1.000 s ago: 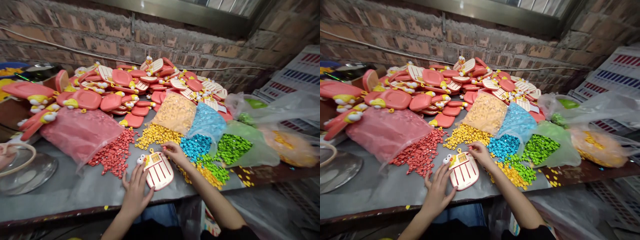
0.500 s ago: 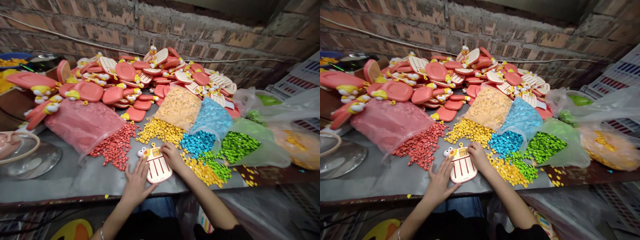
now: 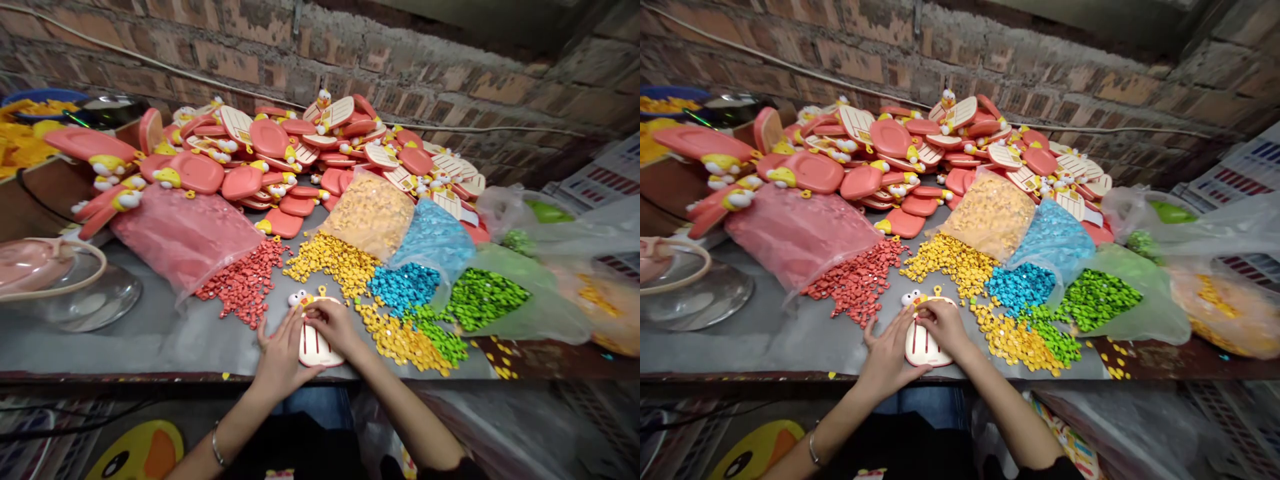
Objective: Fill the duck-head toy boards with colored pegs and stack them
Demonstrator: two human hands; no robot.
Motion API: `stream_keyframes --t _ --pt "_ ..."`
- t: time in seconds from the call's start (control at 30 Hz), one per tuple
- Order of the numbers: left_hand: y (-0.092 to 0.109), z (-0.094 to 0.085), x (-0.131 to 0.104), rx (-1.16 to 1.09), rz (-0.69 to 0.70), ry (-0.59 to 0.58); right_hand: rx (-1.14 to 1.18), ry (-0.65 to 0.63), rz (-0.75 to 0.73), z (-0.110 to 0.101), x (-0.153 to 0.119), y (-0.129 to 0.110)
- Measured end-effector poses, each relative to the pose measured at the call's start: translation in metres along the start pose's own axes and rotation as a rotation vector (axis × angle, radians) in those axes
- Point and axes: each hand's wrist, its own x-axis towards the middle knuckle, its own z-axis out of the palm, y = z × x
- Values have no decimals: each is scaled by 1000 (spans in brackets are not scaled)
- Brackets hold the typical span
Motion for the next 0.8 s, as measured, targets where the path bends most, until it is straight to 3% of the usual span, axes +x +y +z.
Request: stream_keyframes --t 0.1,0.23,0.33,0.43,0.63,0.7,0.8 --pt "0 2 -1 -22 -35 29 61 -150 -26 1 -2 -7" --pt "-1 4 -3 -16 -33 29 183 -415 -15 -25 0 -11" --pt "-1 4 -4 -7 -1 24 129 -277 -24 -35 23 -18" --pt "-1 4 -4 -3 -4 -2 -86 -157 -125 -17 62 -27" --pt "-1 4 -4 -22 14 -14 -418 -406 -358 48 128 -38" --pt "-2 4 -4 -31 27 -12 -387 -441 -388 53 135 -38" --pt "-2 2 -3 -40 41 -14 -260 -412 -390 36 131 -35"
